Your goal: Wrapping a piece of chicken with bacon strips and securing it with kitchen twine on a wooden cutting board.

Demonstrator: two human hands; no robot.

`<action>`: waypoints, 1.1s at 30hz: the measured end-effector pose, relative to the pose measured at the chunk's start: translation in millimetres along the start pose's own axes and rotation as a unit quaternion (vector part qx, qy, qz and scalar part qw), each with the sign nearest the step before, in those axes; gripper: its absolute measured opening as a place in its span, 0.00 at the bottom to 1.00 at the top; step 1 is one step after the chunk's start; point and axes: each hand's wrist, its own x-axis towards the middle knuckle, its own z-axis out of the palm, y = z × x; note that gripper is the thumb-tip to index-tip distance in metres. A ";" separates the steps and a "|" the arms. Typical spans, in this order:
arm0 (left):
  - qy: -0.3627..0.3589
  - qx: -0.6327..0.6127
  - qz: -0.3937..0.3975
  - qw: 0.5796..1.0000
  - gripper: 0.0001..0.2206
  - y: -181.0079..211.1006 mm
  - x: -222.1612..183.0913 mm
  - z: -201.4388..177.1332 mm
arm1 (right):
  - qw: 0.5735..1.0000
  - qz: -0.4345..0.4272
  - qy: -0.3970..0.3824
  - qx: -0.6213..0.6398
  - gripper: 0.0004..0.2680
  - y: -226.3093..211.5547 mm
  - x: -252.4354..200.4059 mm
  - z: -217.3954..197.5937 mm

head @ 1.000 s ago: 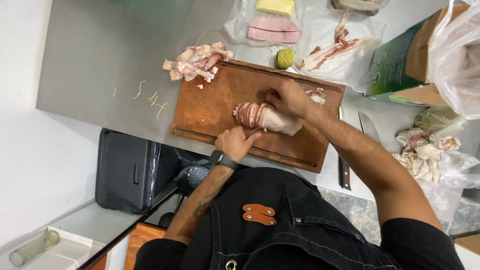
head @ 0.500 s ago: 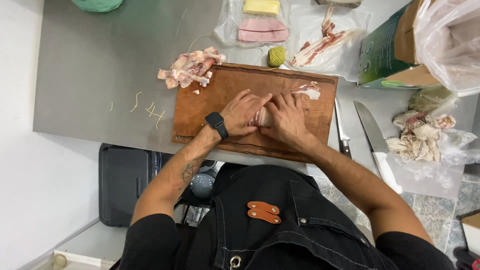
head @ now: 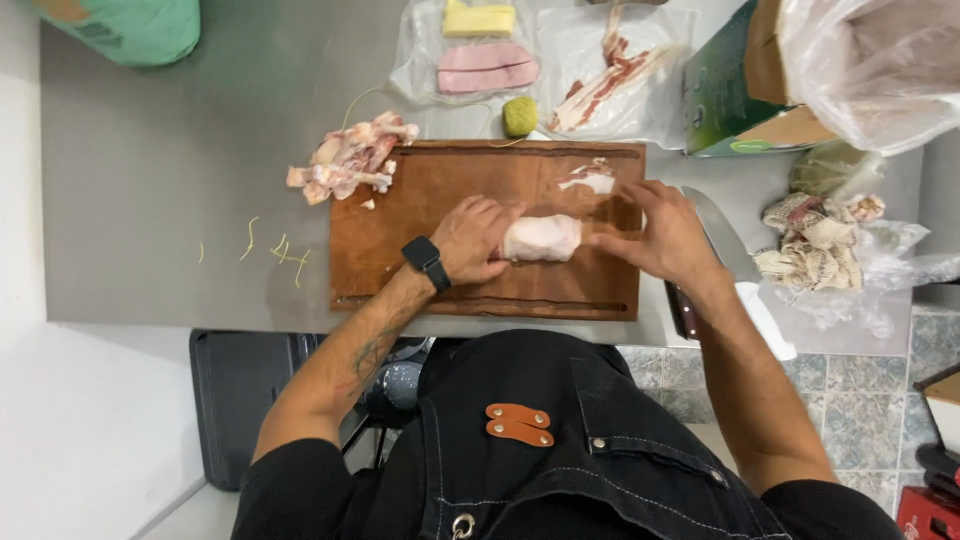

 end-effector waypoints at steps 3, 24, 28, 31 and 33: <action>-0.010 0.025 0.000 1.000 0.40 14.8 9.3 -7.2 | 0.999 -0.005 0.046 0.014 0.26 37.6 2.2 5.3; 0.048 -0.097 -0.116 0.987 0.13 7.7 102.7 6.8 | 0.997 -0.001 0.060 -0.044 0.07 71.6 85.3 67.1; 0.014 -0.036 -0.072 0.997 0.19 -31.9 146.9 65.8 | 0.996 -0.052 0.070 -0.003 0.06 67.2 79.5 60.6; 0.010 -0.070 -0.037 0.997 0.14 -27.3 153.3 55.3 | 0.990 -0.065 0.053 0.112 0.04 53.3 67.3 41.5; 0.000 -0.219 -0.031 0.975 0.11 -17.7 150.6 33.7 | 0.965 -0.066 0.064 0.247 0.05 59.1 65.6 40.5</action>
